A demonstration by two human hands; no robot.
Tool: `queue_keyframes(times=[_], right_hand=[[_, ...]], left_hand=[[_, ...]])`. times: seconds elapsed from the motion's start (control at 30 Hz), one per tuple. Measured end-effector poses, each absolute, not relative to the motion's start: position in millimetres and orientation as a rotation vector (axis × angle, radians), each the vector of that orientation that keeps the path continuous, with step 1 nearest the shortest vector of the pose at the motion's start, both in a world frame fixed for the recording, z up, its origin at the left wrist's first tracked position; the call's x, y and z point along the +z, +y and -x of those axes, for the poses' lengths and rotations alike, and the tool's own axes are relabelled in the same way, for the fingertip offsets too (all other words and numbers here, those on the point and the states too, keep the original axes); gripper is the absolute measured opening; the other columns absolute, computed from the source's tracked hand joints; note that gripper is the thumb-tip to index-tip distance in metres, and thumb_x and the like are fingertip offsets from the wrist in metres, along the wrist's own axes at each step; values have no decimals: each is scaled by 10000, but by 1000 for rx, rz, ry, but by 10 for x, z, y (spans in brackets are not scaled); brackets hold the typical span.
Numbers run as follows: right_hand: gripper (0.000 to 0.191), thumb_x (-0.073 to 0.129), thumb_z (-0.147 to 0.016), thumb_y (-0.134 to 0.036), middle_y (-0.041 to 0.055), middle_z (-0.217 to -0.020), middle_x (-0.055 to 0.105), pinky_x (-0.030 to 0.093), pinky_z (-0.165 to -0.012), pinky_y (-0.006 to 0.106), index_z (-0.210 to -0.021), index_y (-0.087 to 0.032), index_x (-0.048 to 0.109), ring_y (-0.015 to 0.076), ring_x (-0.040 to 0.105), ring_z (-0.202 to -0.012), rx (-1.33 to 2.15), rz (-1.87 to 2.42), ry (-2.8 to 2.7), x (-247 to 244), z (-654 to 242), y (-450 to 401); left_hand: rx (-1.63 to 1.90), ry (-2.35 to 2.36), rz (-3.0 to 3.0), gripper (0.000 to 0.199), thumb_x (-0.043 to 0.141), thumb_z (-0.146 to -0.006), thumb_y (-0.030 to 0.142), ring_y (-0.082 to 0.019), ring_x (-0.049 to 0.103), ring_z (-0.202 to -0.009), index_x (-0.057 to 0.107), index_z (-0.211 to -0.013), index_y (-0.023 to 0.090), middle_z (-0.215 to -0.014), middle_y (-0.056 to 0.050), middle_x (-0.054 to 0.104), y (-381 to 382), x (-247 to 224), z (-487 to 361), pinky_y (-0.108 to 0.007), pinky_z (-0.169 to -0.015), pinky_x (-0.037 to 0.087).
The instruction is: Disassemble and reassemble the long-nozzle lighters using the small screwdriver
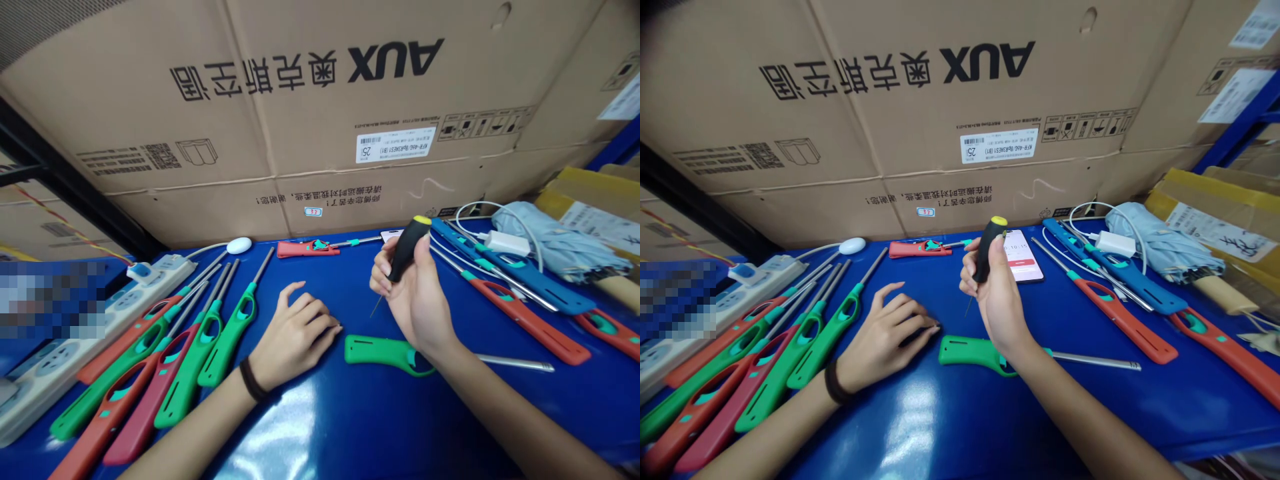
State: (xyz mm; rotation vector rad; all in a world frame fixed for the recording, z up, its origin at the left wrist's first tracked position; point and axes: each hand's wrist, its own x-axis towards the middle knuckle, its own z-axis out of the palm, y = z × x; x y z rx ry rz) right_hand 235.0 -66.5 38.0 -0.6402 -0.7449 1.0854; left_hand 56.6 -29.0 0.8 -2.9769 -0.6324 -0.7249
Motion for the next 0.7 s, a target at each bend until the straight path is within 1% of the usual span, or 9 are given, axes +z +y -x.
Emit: queue_keyframes(times=[0.13,0.23,0.3,0.4,0.43,0.5,0.6,0.7], right_hand=[[265,442,-904,-505,-51,-635,379,288,-443,209,-1016,-286,543,88,318,-487,934,690,-854,373,-2390,-665],[259,417,-927,-468,-50,-633,407,330,-481,226,-1114,-319,519,101,363,-515,852,738,-914,354,-2398,-659],[273,396,-936,-461,-44,-633,430,363,-522,243,-1122,-309,526,111,399,-544,792,780,-951,355,-2408,-651],[256,418,-933,-426,-30,-655,475,401,-590,264,-1086,-275,556,127,459,-609,700,856,-1009,382,-2431,-646],[237,440,-926,-405,-26,-669,493,409,-607,268,-1073,-265,562,130,475,-628,671,875,-1033,394,-2439,-648],[205,486,-910,-363,-20,-708,532,424,-635,275,-1061,-247,562,134,503,-655,619,908,-1090,413,-2453,-662],[204,519,-896,-334,-4,-797,583,445,-681,290,-1069,-228,542,134,538,-688,520,969,-1191,415,-2466,-698],[234,543,-884,-325,21,-901,608,455,-721,304,-1094,-223,525,148,565,-768,422,1058,-1288,381,-2470,-728]], left_hand=[[-387,-521,2860,220,465,-917,203,-176,550,-766,669,-839,174,-757,-32,601,-187,118,-456,-451,-973,342],[-373,-601,2930,190,501,-905,271,-190,564,-804,667,-884,181,-796,-39,612,-164,180,-412,-456,-959,347],[-443,-668,3007,201,524,-894,338,-200,572,-856,655,-945,194,-854,-41,628,-184,188,-421,-460,-966,335],[-550,-652,3171,306,545,-878,410,-213,554,-966,597,-1098,203,-1014,-65,623,-275,139,-501,-419,-949,362],[-570,-599,3235,340,545,-878,416,-215,539,-1010,570,-1143,203,-1079,-75,606,-320,111,-541,-395,-942,376],[-570,-464,3349,314,521,-902,375,-205,504,-1087,552,-1159,199,-1173,-84,563,-424,52,-634,-351,-955,383],[-534,-373,3410,283,502,-913,334,-213,480,-1115,547,-1161,205,-1214,-87,533,-577,-11,-791,-352,-969,388],[-444,-374,3384,280,513,-905,314,-224,491,-1085,535,-1170,226,-1194,-70,539,-688,-29,-974,-364,-921,427]])
